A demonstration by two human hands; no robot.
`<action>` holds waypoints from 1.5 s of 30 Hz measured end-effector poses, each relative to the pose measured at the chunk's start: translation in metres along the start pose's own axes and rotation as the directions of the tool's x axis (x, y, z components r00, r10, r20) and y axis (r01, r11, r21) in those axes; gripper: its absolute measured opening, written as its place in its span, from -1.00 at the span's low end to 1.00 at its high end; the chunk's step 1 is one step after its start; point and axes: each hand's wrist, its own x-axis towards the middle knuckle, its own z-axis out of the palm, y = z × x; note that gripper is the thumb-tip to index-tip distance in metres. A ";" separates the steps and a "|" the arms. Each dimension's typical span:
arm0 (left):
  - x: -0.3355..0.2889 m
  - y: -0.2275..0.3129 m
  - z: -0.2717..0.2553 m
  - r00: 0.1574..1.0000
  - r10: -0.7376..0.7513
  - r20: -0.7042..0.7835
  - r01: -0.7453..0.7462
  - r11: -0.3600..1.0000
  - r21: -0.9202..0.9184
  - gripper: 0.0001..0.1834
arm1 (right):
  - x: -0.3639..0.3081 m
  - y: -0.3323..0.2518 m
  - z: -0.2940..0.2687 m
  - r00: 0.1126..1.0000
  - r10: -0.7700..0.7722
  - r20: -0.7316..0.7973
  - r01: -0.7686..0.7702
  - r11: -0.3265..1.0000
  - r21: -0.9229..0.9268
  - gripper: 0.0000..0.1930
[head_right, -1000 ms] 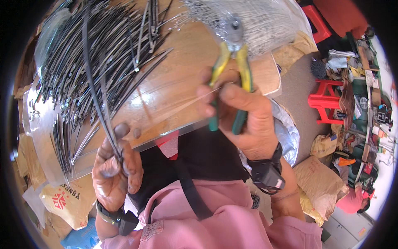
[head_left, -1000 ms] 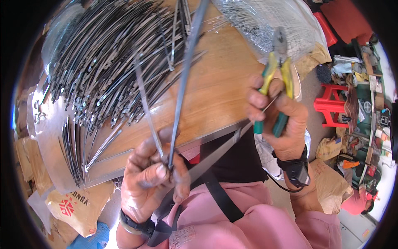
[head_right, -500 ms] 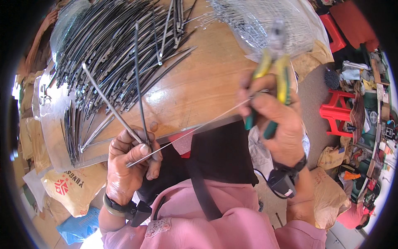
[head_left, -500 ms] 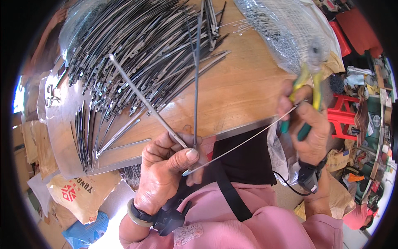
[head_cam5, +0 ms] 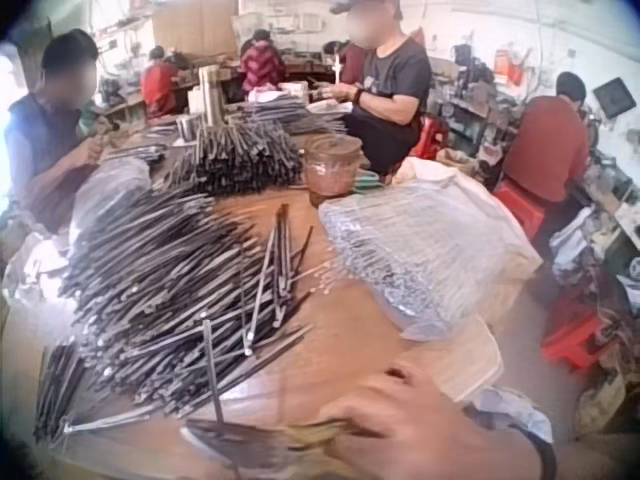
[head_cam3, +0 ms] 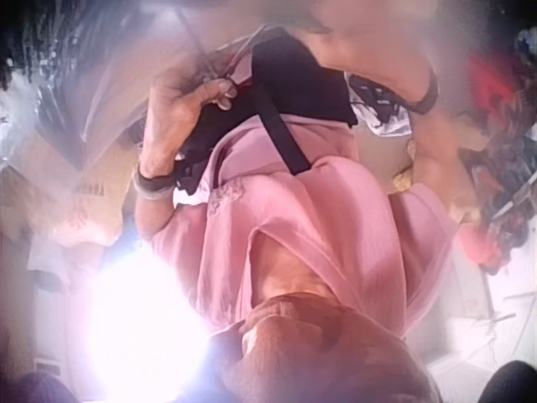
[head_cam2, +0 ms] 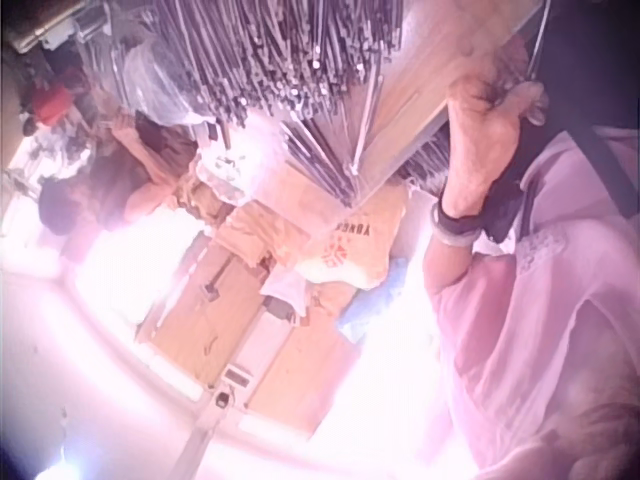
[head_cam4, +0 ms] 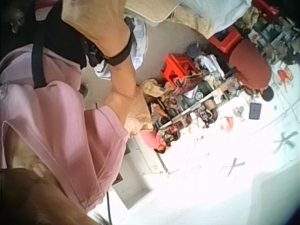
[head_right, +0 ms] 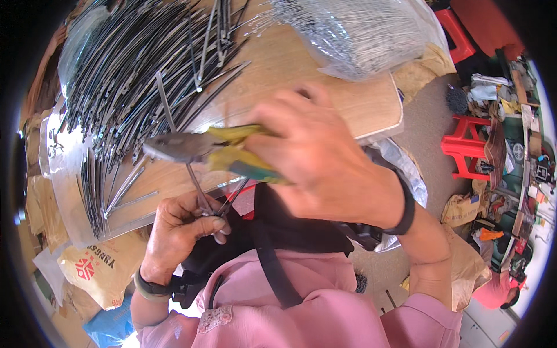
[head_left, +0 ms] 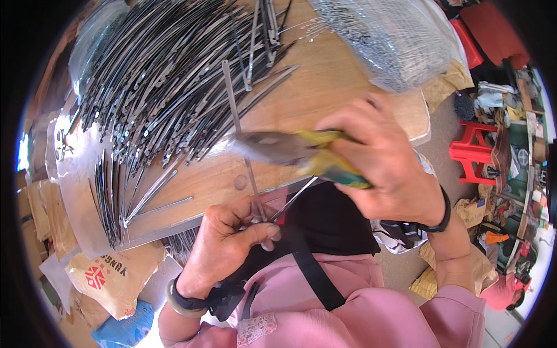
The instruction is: The person uses pliers to cut or trim thin metal rods. They pick up several rods from a large pile on a wooden table, align them, and use the pliers to clip them individually.
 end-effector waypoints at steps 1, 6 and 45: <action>0.000 0.002 -0.001 0.999 -0.033 0.007 0.033 0.999 -0.031 -0.97 | 0.002 0.001 0.004 1.000 -0.020 -0.007 0.020 1.000 -0.007 -0.73; -0.003 0.010 -0.003 1.000 -0.016 -0.024 0.016 1.000 -0.003 -0.94 | 0.007 0.004 0.012 0.998 -0.059 0.027 0.059 0.998 0.009 -0.65; -0.011 0.005 0.018 0.920 0.232 -0.317 -0.319 0.912 -0.257 -0.96 | -0.035 -0.025 0.018 0.948 0.233 0.218 -0.301 0.879 0.370 -0.62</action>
